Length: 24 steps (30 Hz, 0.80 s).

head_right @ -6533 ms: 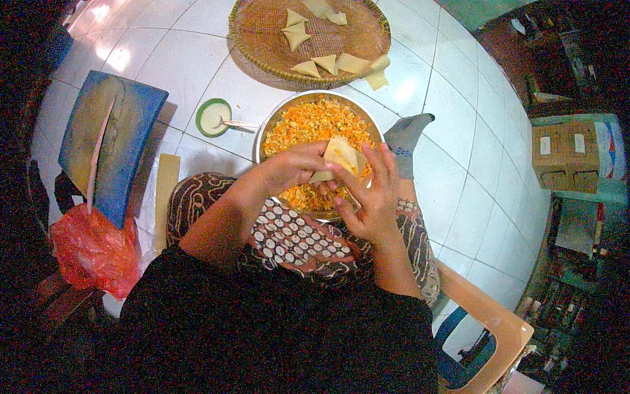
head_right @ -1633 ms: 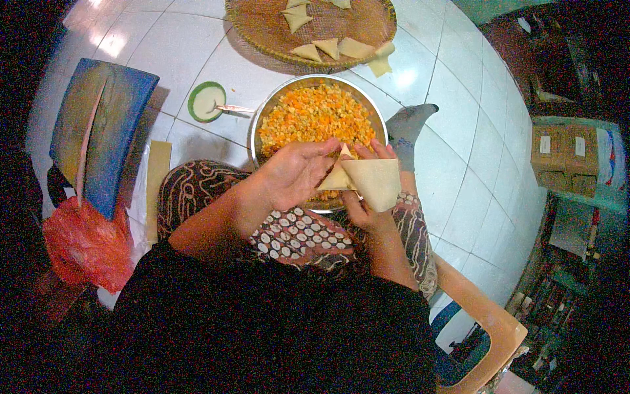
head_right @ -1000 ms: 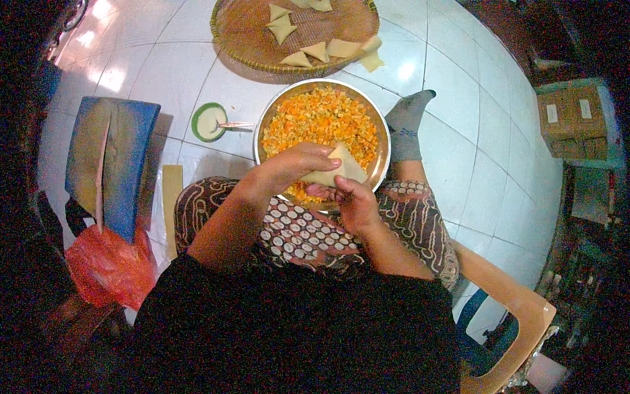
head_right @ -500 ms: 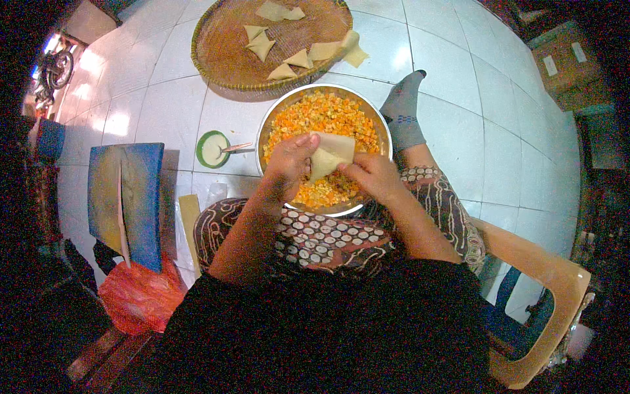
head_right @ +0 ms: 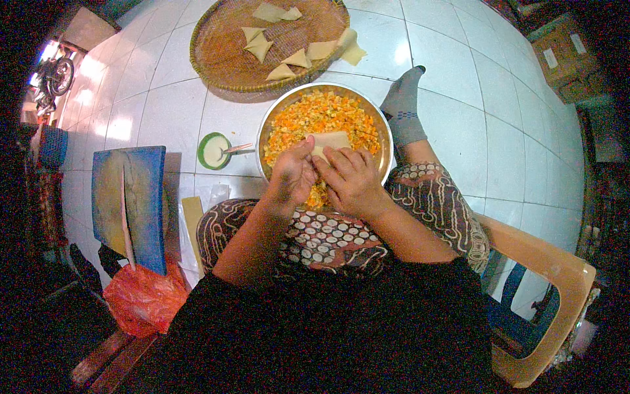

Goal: The person sits on the floor and assembles samosas by placing a filling mixture onto square wrappers, folding them into triangles, and sealing the edges. The finished samosas are placed on a woven tray.

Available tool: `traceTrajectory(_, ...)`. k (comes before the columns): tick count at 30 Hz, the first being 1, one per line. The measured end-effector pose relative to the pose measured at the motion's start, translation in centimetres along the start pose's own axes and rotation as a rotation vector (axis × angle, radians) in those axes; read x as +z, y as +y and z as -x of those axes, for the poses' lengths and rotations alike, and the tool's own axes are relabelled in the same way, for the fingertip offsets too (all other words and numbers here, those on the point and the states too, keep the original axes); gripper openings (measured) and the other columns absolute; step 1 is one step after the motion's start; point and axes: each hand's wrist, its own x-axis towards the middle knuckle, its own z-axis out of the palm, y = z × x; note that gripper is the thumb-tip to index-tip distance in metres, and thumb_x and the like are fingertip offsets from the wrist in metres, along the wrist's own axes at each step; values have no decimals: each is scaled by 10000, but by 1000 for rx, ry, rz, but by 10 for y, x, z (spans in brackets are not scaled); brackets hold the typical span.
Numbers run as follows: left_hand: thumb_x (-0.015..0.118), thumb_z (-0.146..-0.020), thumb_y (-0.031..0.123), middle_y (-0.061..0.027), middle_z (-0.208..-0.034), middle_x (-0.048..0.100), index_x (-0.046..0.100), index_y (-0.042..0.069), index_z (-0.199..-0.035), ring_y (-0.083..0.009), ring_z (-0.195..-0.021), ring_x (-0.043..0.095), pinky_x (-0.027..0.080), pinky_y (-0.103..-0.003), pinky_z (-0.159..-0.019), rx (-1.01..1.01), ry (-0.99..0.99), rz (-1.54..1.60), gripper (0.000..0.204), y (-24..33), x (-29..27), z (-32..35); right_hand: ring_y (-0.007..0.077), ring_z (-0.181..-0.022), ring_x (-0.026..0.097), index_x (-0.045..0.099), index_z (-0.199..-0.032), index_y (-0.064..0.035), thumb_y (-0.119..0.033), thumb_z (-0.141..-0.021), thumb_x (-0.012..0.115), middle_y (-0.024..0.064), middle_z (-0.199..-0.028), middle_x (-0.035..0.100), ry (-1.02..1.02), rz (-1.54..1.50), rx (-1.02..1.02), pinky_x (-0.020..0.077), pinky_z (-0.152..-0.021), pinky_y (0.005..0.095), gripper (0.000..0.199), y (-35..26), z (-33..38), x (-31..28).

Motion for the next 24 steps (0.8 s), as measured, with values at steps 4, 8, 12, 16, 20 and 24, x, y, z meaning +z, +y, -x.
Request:
traceTrajectory(4, 415, -925, 232, -82, -947, 565, 493, 25, -1060, -165, -850, 558, 450, -283, -710, -19, -35, 30, 259, -4, 1, -1, 295, -946, 505, 570, -1068, -69, -153, -658, 577, 128, -1053, 551, 37, -207, 81, 408, -810, 403, 419, 5, -2, -6)
traceTrajectory(8, 431, -915, 248, -87, -1016, 559, 493, 25, -1078, -171, -926, 554, 436, -285, -777, -8, -81, 7, 283, 1, 15, 8, 311, -938, 510, 576, -1048, -42, -158, -713, 593, 143, -1007, 560, 66, -458, 229, 406, -843, 387, 354, 15, -3, -15)
traceTrajectory(12, 481, -860, 194, -82, -1075, 549, 490, 4, -1100, -170, -975, 533, 388, -285, -871, 72, -187, -77, 306, 15, 29, 18, 268, -956, 510, 584, -1041, -21, -161, -763, 581, 124, -985, 565, 144, -632, 379, 393, -856, 351, 311, 26, 2, -17)
traceTrajectory(16, 532, -779, 86, -67, -1085, 538, 480, 2, -1116, -153, -996, 515, 357, -277, -915, 141, -313, -252, 351, 14, 25, 16, 226, -973, 491, 587, -1055, -22, -143, -769, 578, 103, -992, 557, 208, -912, 479, 371, -869, 326, 311, 29, 2, -16)
traceTrajectory(20, 561, -756, 12, -61, -1067, 531, 455, 9, -1134, -148, -993, 512, 364, -283, -917, 202, -282, -306, 392, 9, 33, 19, 219, -958, 476, 585, -1075, -21, -132, -748, 597, 97, -1024, 538, 198, -871, 455, 359, -864, 323, 345, 31, 7, -16)
traceTrajectory(24, 563, -779, 14, -58, -1042, 531, 441, 8, -1132, -143, -974, 518, 391, -278, -891, 229, -222, -349, 373, 4, 39, 21, 242, -950, 470, 564, -1122, -30, -155, -742, 599, 118, -1076, 506, 197, -600, 387, 350, -864, 354, 402, 26, 6, -18)
